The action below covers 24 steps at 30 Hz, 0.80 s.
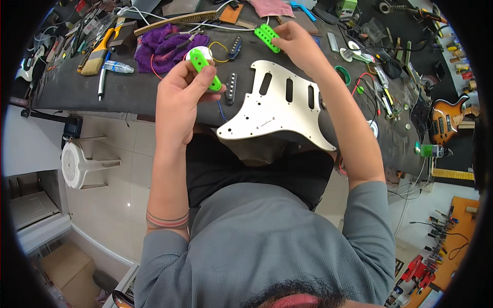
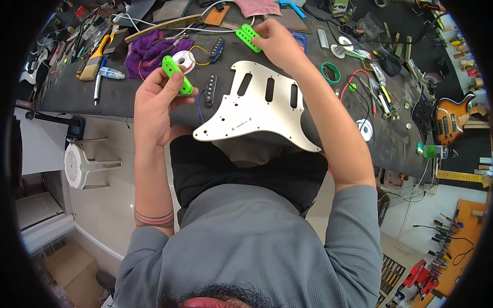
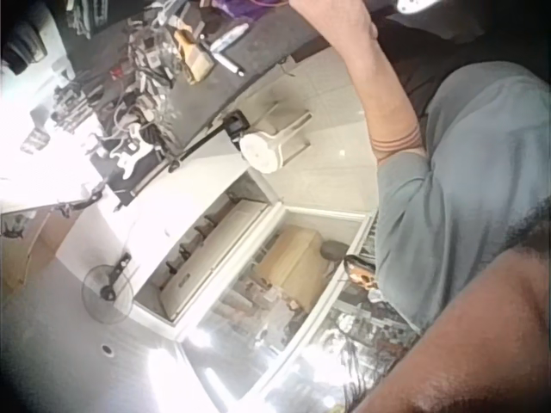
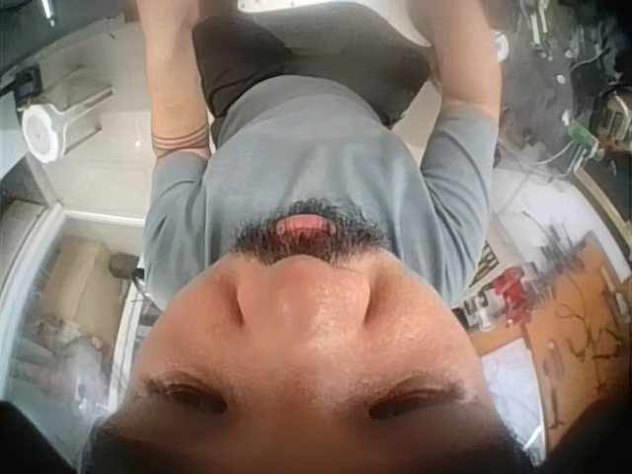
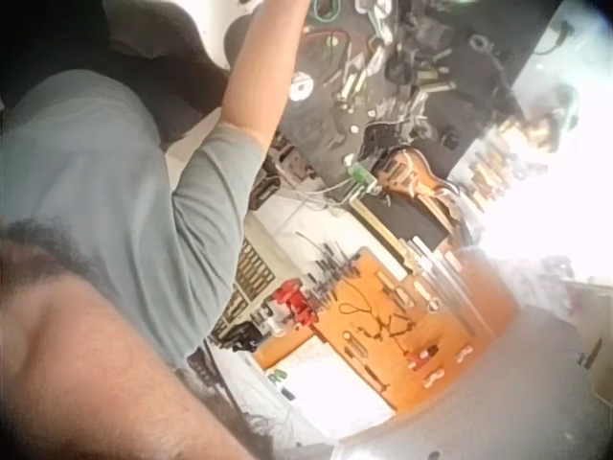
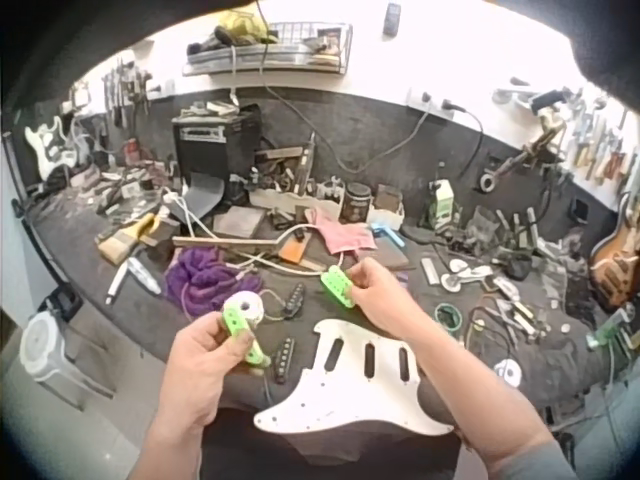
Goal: The person handles green guitar pickup covers and black pickup coils at a workbench, aligning the coils into the covers and positioning them relative to a white pickguard. They then handle electronic components including potentiometers and a small plastic bag of parts.
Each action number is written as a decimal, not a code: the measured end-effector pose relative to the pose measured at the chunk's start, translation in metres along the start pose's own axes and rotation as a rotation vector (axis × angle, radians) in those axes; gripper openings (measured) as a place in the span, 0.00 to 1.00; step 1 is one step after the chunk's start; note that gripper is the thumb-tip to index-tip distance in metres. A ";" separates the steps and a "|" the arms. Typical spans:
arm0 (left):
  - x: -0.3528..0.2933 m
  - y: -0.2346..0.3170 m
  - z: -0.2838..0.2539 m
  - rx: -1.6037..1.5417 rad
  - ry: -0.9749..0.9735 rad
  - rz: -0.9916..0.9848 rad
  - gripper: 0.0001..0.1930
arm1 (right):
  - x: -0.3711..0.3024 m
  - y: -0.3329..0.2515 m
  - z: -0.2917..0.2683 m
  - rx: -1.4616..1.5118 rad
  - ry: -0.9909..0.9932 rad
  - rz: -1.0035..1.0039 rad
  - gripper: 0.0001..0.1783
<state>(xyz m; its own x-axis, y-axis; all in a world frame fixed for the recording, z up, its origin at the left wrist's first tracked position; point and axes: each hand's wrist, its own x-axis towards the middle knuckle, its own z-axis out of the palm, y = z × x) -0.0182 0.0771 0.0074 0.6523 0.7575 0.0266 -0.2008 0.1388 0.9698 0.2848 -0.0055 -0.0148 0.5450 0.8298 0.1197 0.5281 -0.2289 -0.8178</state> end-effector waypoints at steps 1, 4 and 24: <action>-0.001 -0.002 -0.007 -0.017 -0.005 -0.044 0.16 | 0.006 0.005 0.003 -0.003 -0.001 -0.004 0.20; -0.007 -0.007 -0.028 -0.037 -0.005 -0.093 0.18 | 0.013 0.000 0.005 -0.331 -0.087 -0.031 0.21; 0.007 -0.029 -0.037 -0.066 -0.110 0.021 0.34 | -0.021 -0.005 0.012 -0.663 0.131 -0.249 0.15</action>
<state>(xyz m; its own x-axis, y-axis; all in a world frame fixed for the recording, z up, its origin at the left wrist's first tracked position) -0.0347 0.1020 -0.0300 0.7232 0.6864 0.0768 -0.2604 0.1680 0.9508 0.2629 -0.0161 -0.0204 0.4089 0.8391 0.3587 0.9083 -0.3364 -0.2486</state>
